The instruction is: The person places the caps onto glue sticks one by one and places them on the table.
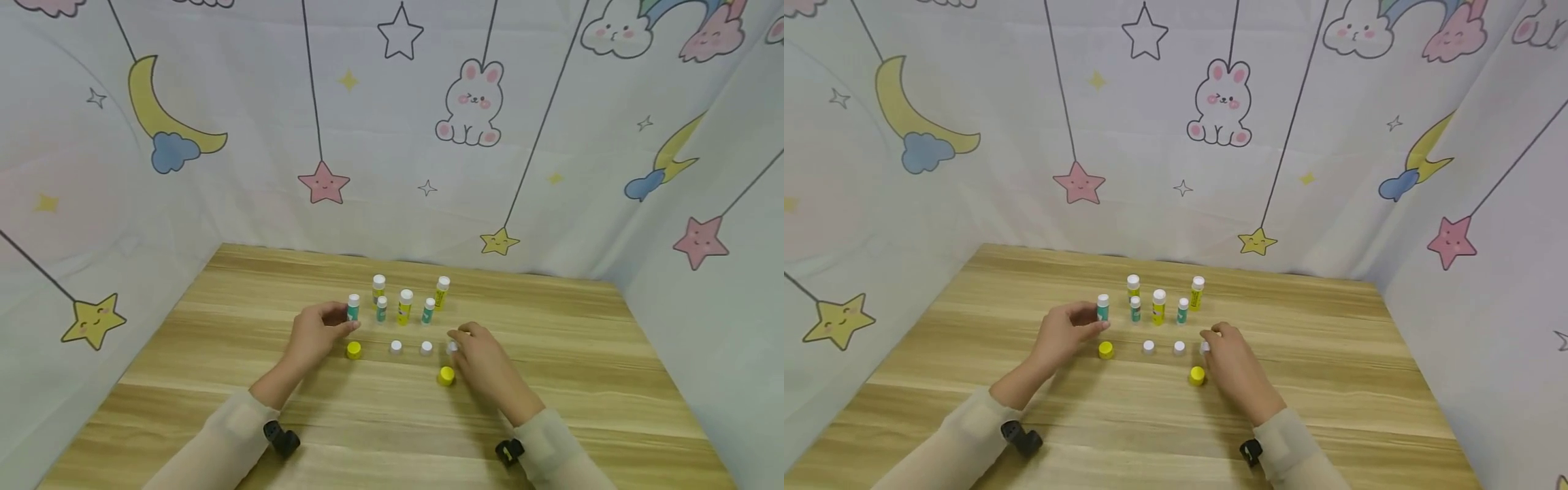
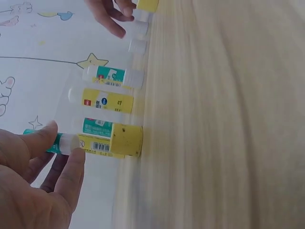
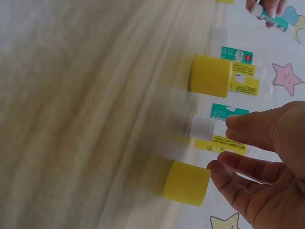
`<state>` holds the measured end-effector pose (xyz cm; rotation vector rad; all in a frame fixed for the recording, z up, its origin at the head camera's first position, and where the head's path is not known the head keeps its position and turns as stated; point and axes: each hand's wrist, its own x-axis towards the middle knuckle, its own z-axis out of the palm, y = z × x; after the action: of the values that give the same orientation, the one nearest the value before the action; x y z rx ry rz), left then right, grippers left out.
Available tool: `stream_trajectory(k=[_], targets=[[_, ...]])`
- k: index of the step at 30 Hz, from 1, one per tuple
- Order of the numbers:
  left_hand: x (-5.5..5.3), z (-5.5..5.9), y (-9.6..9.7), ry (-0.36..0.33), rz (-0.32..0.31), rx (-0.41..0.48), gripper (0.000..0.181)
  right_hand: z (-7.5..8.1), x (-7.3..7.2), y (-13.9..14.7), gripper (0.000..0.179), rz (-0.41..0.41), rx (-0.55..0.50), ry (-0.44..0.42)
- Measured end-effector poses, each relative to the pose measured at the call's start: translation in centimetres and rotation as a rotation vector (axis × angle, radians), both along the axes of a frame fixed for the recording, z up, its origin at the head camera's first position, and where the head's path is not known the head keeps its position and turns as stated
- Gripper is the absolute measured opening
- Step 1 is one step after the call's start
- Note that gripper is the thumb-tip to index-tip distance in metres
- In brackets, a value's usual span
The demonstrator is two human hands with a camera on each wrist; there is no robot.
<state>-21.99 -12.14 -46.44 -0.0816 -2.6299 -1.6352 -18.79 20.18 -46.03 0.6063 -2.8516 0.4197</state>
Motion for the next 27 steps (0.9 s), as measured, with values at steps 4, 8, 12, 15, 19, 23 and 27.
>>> stream_trajectory(k=[4,8,12,15,19,23,27], targets=[[0.7,0.2,0.2,0.007,0.012,0.0,0.038,-0.2,-0.6,-0.1,0.023,-0.011,0.001,-0.053],[1.2,0.0,0.1,0.021,0.014,-0.006,0.035,-0.4,-1.1,-0.4,0.018,-0.012,-0.001,-0.107],[1.7,-0.2,0.0,0.021,0.022,-0.01,0.035,-0.5,-1.5,-0.7,0.016,-0.012,0.009,-0.126],[1.9,-0.3,0.0,0.026,0.023,-0.008,0.035,-0.5,-1.7,-0.9,0.015,-0.009,0.01,-0.122],[2.0,-0.3,-0.2,0.039,0.032,-0.011,0.034,-0.4,-1.9,-1.1,0.013,-0.001,0.001,-0.123],[2.1,-0.2,-0.4,0.044,0.036,-0.014,0.034,-0.3,-1.9,-1.3,0.011,-0.015,-0.005,-0.131],[2.2,-0.1,-0.4,0.044,0.035,-0.011,0.035,0.0,-1.7,-1.3,0.009,-0.043,-0.023,-0.139]])
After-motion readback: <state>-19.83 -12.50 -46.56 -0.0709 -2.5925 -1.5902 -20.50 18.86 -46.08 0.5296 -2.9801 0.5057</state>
